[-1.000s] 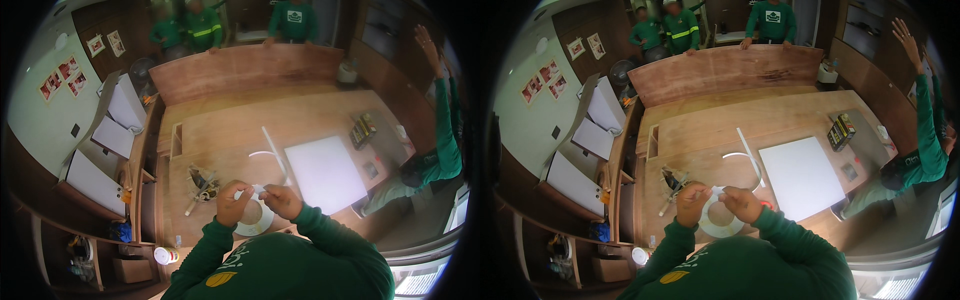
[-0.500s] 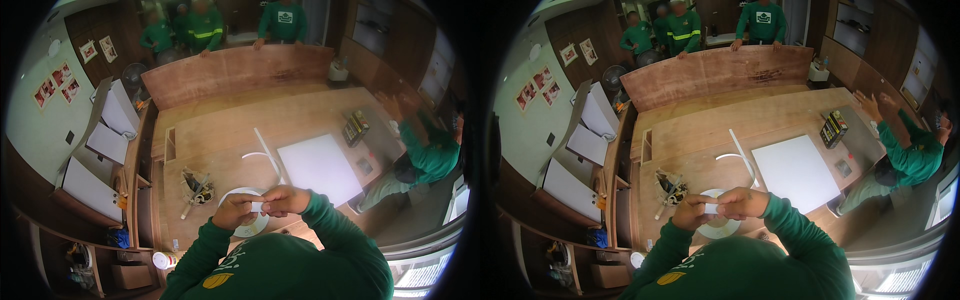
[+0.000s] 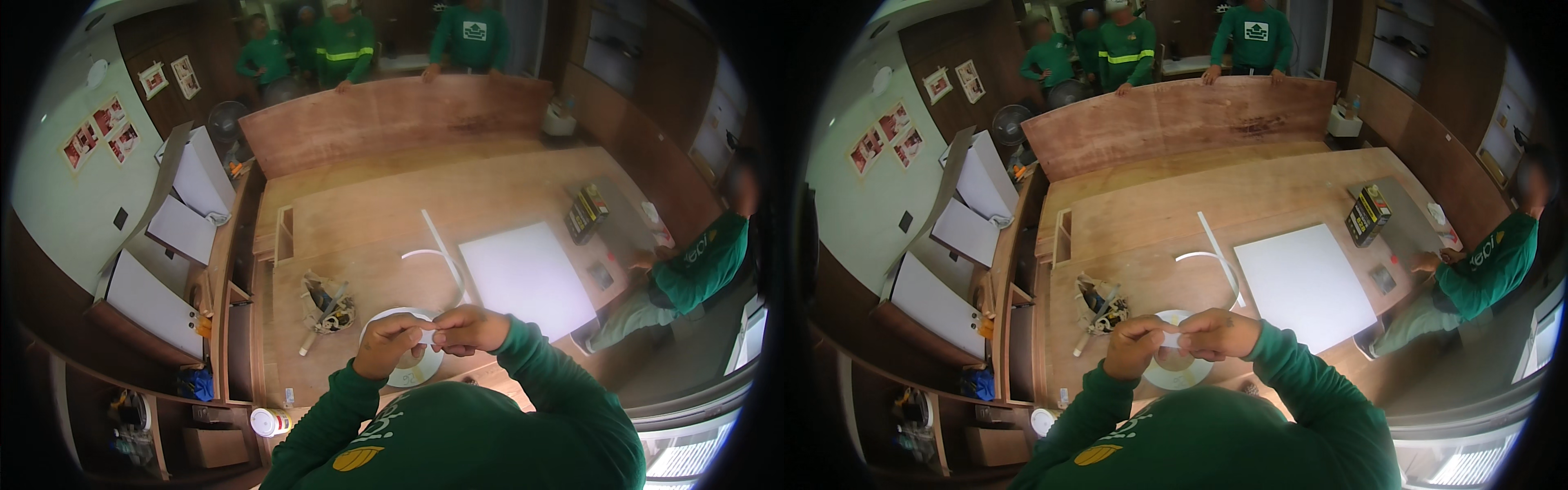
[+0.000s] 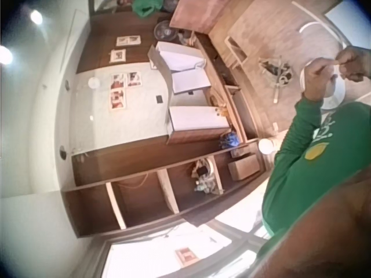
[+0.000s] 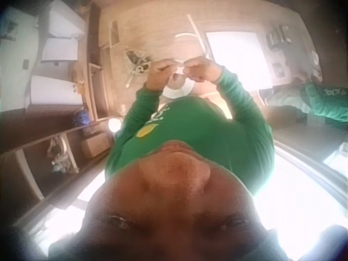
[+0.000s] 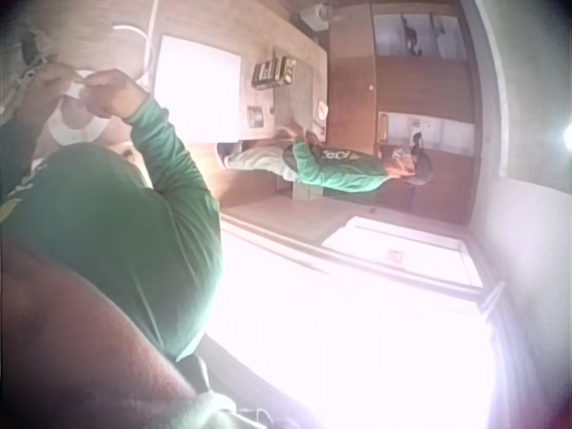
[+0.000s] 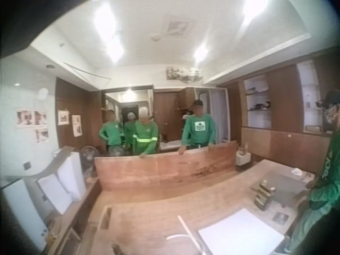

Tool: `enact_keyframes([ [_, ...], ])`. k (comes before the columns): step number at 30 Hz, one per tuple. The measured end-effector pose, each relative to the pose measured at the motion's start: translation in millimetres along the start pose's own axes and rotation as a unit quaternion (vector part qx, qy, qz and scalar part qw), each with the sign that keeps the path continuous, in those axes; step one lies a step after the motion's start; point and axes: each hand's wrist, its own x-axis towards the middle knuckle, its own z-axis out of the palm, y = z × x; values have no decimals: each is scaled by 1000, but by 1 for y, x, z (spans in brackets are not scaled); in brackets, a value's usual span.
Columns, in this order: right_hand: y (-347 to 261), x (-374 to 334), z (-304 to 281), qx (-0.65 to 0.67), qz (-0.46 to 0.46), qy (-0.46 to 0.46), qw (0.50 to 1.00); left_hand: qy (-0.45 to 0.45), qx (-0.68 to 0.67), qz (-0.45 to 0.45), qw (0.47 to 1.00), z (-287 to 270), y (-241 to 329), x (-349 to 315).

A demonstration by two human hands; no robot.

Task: The person unrolls white tape from a roll, cuts several strips using scissors, and places the strips onto a white square panel on a workbench.

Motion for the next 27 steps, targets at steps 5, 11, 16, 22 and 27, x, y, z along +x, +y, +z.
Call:
enact_keyframes([
  [5,-5,1,4,18,-46,12,999,23,16,143,989,3,-16,4],
  [11,-9,4,12,49,-41,6,998,21,77,204,976,5,-12,2],
  [16,-7,7,14,73,-52,1,996,40,78,230,969,10,-5,6],
  [22,0,13,15,77,-36,10,996,106,284,300,904,11,3,8],
  [27,4,15,13,81,-3,3,997,94,269,278,917,9,3,7],
])
